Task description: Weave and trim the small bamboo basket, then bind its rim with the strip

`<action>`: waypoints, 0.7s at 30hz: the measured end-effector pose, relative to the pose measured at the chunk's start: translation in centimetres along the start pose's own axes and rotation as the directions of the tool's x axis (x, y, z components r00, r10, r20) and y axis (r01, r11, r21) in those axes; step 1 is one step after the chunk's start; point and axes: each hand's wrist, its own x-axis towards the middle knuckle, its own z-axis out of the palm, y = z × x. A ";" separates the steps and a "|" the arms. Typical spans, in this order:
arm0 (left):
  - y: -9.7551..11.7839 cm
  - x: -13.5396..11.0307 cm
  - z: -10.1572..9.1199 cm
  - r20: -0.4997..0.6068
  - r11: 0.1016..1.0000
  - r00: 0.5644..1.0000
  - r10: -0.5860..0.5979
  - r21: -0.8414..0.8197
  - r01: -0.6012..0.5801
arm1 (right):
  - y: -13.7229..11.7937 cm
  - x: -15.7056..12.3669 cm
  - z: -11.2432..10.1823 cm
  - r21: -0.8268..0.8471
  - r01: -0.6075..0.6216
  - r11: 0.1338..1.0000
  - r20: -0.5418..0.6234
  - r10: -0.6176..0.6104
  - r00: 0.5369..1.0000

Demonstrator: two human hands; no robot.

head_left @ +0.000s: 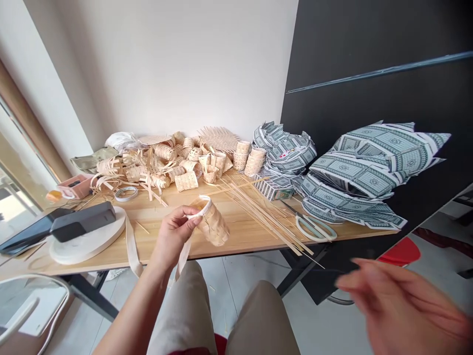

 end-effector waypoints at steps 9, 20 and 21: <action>1.0 -1.7 2.8 0.113 0.957 0.976 -0.186 -0.203 0.206 | -5.2 -3.2 9.9 -0.183 0.719 0.671 0.541 -0.542 0.643; 1.2 -2.0 3.7 0.155 0.947 0.976 -0.150 -0.262 0.187 | -4.5 -3.2 10.2 -0.193 0.809 0.556 0.543 -0.626 0.560; 1.1 -1.9 3.7 0.159 0.950 0.977 -0.142 -0.255 0.179 | -4.5 -3.2 10.1 -0.194 0.810 0.553 0.544 -0.627 0.558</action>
